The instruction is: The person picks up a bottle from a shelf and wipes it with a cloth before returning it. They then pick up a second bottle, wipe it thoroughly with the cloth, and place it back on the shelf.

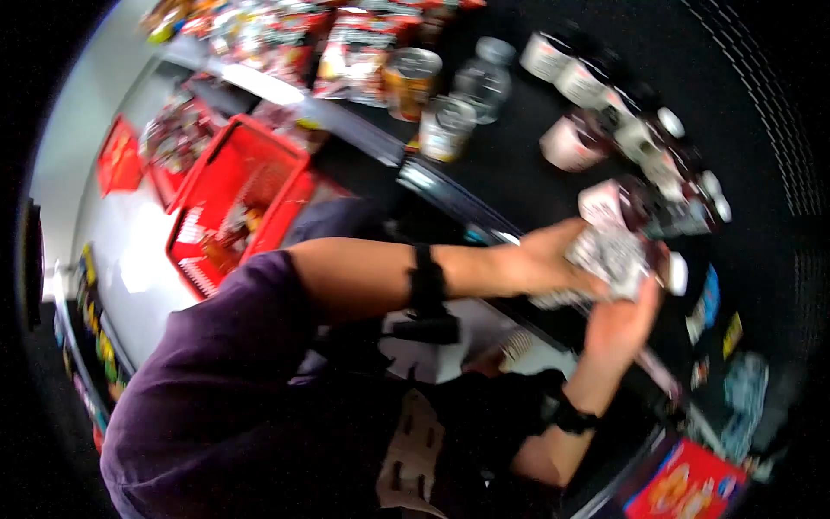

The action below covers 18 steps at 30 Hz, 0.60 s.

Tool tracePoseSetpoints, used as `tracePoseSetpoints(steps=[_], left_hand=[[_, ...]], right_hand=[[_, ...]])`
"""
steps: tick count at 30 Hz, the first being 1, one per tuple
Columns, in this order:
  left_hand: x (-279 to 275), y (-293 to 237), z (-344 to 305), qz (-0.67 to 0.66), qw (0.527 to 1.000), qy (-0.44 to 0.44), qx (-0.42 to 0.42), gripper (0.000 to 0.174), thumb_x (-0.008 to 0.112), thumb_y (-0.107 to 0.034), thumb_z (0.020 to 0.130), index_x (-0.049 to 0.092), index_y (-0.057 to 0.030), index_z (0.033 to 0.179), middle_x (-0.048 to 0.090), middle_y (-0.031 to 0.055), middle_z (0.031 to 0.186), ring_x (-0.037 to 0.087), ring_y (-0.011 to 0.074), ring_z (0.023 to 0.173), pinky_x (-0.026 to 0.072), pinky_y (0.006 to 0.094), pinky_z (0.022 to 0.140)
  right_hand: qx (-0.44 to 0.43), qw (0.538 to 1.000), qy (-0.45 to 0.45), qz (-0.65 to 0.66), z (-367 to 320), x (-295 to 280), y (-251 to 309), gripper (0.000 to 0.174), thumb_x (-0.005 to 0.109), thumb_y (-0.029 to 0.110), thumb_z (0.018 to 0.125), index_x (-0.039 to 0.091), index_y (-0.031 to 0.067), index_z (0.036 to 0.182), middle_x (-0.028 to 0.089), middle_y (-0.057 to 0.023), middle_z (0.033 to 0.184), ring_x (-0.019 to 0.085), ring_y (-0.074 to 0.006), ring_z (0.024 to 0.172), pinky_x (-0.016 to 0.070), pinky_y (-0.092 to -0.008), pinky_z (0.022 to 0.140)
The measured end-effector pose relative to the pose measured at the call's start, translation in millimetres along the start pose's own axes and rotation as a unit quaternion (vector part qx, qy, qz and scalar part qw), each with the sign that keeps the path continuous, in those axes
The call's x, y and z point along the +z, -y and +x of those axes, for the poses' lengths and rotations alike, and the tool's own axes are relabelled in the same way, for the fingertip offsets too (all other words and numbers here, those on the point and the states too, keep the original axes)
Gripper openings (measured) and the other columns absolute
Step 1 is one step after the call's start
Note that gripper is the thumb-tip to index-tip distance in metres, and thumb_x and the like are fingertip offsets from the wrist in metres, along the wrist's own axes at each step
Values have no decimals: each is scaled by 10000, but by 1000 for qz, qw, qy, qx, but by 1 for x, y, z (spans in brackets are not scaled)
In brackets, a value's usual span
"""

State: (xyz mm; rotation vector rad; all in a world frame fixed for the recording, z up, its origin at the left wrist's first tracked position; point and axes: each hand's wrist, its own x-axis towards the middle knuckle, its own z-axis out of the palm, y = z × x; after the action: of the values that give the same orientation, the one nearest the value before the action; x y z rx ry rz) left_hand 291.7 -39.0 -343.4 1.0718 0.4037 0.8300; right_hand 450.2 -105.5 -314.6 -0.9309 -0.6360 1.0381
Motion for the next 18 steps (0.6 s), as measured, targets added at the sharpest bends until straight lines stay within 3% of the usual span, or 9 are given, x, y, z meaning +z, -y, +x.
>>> tracePoseSetpoints(steps=[1,3,4,7,8,10,13,16,18], left_hand=[[1,1,-1,-4,1000,11,3,738,853,-178,799,433,51,1361,617,160,1270,585,221,1194,467,344,1050],[0,8,6,10,1000,26,-7,706,840,-153,815,420,39,1349,626,136,1224,608,199,1138,513,339,984],[6,-8,-2,49,997,-18,-52,701,837,-123,808,416,32,1347,626,130,1209,614,191,1119,524,327,959],[10,-12,-7,-33,999,-21,-33,606,809,-97,834,442,16,1303,632,118,1184,611,170,1111,508,324,960],[12,-13,-8,-69,996,-26,-55,613,796,-117,860,428,9,1334,620,108,1206,594,164,1138,484,320,995],[14,-17,-7,-118,991,-29,-59,660,791,-141,872,402,0,1387,613,97,1231,578,160,1165,464,324,1020],[10,-21,-7,-149,987,6,-67,658,761,-170,904,393,-12,1427,600,86,1283,573,164,1190,456,331,1034],[3,-22,-6,-213,967,70,-123,638,721,-201,939,390,-26,1456,578,76,1341,568,179,1219,451,341,1046],[0,-20,-8,-232,959,68,-148,598,693,-225,960,413,-32,1452,572,73,1361,557,190,1249,440,354,1068]], right_hand=[[-11,1000,16,-14,2,-2,-3,495,487,265,1041,406,60,1484,518,-136,1438,507,-271,1325,413,-446,1096],[-22,999,29,13,4,-3,-7,459,544,220,1022,443,41,1432,556,-130,1365,549,-242,1260,437,-434,1071],[-10,1000,9,15,5,-7,-11,409,466,325,1061,519,60,1368,609,-105,1326,589,-227,1209,450,-413,1041],[-39,999,-14,24,-5,8,-11,438,592,181,1004,460,68,1406,559,-80,1365,533,-227,1271,414,-425,1086],[-44,998,4,41,-8,12,-5,513,678,105,940,443,57,1394,574,-84,1319,563,-204,1217,429,-392,1070],[-35,998,34,44,-8,10,-1,546,689,81,915,442,58,1402,581,-93,1319,573,-210,1208,428,-398,1073],[-47,994,77,54,-9,4,1,642,724,91,868,423,59,1435,581,-109,1330,577,-233,1219,428,-409,1083],[-49,990,125,43,-15,6,3,789,725,243,870,327,34,1518,508,-147,1445,486,-280,1351,355,-440,1155],[-37,989,133,43,-14,5,2,852,737,301,846,304,30,1528,484,-179,1474,476,-303,1363,349,-444,1160]])
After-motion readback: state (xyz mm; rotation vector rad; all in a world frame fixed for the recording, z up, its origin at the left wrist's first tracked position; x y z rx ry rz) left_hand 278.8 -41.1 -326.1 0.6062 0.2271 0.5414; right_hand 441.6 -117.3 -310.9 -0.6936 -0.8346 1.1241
